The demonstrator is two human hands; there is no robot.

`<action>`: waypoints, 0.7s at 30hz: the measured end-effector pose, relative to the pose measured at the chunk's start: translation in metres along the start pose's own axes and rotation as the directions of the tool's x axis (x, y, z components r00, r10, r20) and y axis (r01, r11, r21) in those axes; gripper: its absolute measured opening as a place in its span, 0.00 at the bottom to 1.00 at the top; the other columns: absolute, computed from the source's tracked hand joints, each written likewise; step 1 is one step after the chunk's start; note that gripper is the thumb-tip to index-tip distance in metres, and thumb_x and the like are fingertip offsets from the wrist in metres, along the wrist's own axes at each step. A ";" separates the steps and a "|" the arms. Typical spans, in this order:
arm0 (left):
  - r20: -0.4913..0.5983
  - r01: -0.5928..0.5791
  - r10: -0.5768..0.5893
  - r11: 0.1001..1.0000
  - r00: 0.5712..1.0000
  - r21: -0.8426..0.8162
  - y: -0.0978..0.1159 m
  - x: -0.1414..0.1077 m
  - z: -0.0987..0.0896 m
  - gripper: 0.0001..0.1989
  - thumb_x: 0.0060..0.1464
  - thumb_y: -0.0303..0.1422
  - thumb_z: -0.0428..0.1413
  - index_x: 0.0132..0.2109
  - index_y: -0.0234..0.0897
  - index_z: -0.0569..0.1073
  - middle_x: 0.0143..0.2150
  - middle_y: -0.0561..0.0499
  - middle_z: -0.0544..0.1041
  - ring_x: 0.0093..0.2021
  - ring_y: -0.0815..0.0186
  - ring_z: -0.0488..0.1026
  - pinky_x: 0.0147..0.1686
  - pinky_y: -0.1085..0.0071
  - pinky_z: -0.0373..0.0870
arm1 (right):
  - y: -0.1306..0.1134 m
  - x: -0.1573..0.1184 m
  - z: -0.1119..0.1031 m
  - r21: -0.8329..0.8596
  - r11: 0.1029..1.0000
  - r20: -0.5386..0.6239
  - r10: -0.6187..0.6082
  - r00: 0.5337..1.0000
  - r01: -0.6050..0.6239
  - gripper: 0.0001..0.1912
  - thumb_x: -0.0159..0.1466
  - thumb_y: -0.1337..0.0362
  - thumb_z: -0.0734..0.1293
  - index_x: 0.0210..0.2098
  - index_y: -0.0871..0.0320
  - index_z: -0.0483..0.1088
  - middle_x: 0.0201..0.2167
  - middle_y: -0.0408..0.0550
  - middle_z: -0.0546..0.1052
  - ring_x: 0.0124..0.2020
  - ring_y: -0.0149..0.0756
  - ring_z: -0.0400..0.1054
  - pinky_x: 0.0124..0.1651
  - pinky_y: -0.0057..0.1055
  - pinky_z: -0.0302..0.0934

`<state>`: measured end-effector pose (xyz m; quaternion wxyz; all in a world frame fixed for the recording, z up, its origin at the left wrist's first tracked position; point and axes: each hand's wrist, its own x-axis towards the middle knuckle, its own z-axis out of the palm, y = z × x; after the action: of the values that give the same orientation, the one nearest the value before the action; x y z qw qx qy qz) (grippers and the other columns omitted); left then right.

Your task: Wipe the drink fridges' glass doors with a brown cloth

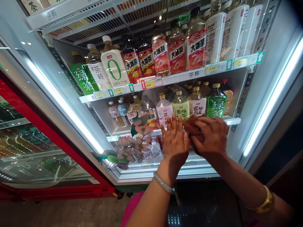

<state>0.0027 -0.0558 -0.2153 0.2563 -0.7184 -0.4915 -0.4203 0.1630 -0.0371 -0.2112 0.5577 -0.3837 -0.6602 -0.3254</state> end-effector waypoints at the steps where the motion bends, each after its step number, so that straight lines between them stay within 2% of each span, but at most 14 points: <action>1: -0.003 -0.002 0.002 1.000 1.000 0.005 0.002 0.001 0.003 0.36 0.66 0.29 0.47 0.78 0.33 0.48 0.79 0.40 0.51 0.81 0.57 0.42 0.78 0.50 0.33 | -0.005 -0.001 0.000 0.014 0.999 0.019 -0.032 0.999 0.032 0.19 0.61 0.61 0.71 0.52 0.55 0.72 0.49 0.51 0.78 0.54 0.49 0.69 0.66 0.55 0.59; 3: -0.028 0.005 -0.005 1.000 1.000 0.022 0.005 0.002 0.008 0.37 0.65 0.29 0.48 0.78 0.33 0.48 0.79 0.41 0.51 0.80 0.57 0.42 0.78 0.51 0.30 | -0.004 0.001 -0.003 0.032 0.995 0.066 -0.100 0.993 0.098 0.20 0.61 0.62 0.71 0.53 0.53 0.72 0.49 0.49 0.79 0.53 0.46 0.70 0.70 0.54 0.56; 5: -0.062 0.011 -0.008 0.999 0.998 0.051 0.008 0.002 0.013 0.38 0.65 0.29 0.49 0.78 0.36 0.48 0.80 0.43 0.48 0.81 0.57 0.39 0.78 0.51 0.28 | 0.014 0.007 -0.010 0.017 0.994 0.078 -0.113 0.990 0.112 0.22 0.61 0.59 0.72 0.54 0.52 0.72 0.50 0.49 0.79 0.53 0.48 0.71 0.70 0.57 0.54; 9: -0.121 0.011 0.001 0.995 0.993 0.101 0.012 0.004 0.019 0.39 0.65 0.31 0.53 0.78 0.41 0.48 0.81 0.44 0.41 0.81 0.56 0.35 0.77 0.50 0.26 | 0.051 0.017 -0.020 -0.020 0.994 -0.036 0.111 0.993 -0.112 0.22 0.60 0.60 0.71 0.54 0.51 0.70 0.52 0.54 0.77 0.54 0.54 0.71 0.61 0.57 0.62; 11: -0.136 0.010 0.004 0.995 0.991 0.102 0.015 0.004 0.023 0.40 0.65 0.30 0.53 0.78 0.41 0.46 0.80 0.43 0.39 0.81 0.55 0.37 0.77 0.49 0.27 | 0.048 0.014 -0.017 -0.020 0.987 -0.064 0.156 0.986 -0.157 0.23 0.59 0.61 0.71 0.54 0.53 0.69 0.52 0.55 0.77 0.55 0.55 0.70 0.59 0.56 0.63; 13: -0.143 -0.005 0.017 0.996 0.990 0.087 0.016 0.005 0.026 0.41 0.64 0.29 0.52 0.79 0.41 0.45 0.80 0.43 0.41 0.80 0.55 0.40 0.78 0.48 0.27 | 0.030 0.008 -0.010 -0.025 0.995 -0.049 0.099 0.994 -0.100 0.23 0.59 0.59 0.71 0.53 0.54 0.70 0.50 0.54 0.77 0.54 0.53 0.70 0.61 0.56 0.63; 16: -0.153 -0.017 0.024 0.999 0.988 0.044 0.019 0.006 0.030 0.42 0.63 0.27 0.51 0.79 0.37 0.42 0.80 0.42 0.46 0.80 0.55 0.44 0.78 0.50 0.28 | 0.010 0.004 -0.005 -0.007 1.000 -0.010 -0.008 1.000 0.008 0.18 0.60 0.62 0.71 0.49 0.53 0.71 0.47 0.49 0.79 0.52 0.46 0.71 0.67 0.53 0.59; 19: -0.156 -0.001 0.006 1.000 0.988 0.030 0.025 0.008 0.032 0.42 0.63 0.27 0.51 0.79 0.37 0.43 0.79 0.42 0.47 0.80 0.54 0.45 0.78 0.49 0.28 | 0.026 0.008 -0.014 0.003 0.998 0.039 -0.060 0.997 0.060 0.19 0.60 0.61 0.72 0.50 0.51 0.71 0.48 0.47 0.79 0.52 0.45 0.71 0.71 0.55 0.54; 21: -0.141 -0.003 0.009 0.999 0.990 0.043 0.030 0.009 0.033 0.41 0.64 0.28 0.52 0.78 0.39 0.44 0.79 0.43 0.49 0.80 0.53 0.45 0.78 0.47 0.26 | 0.048 0.011 -0.022 -0.022 1.000 0.044 0.001 0.999 0.000 0.22 0.60 0.59 0.72 0.53 0.51 0.70 0.50 0.49 0.78 0.54 0.49 0.71 0.69 0.58 0.55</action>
<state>0.0437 -0.0368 -0.2232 0.3070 -0.6828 -0.4787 -0.4587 0.2150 -0.0306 -0.1961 0.5388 -0.3970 -0.6687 -0.3239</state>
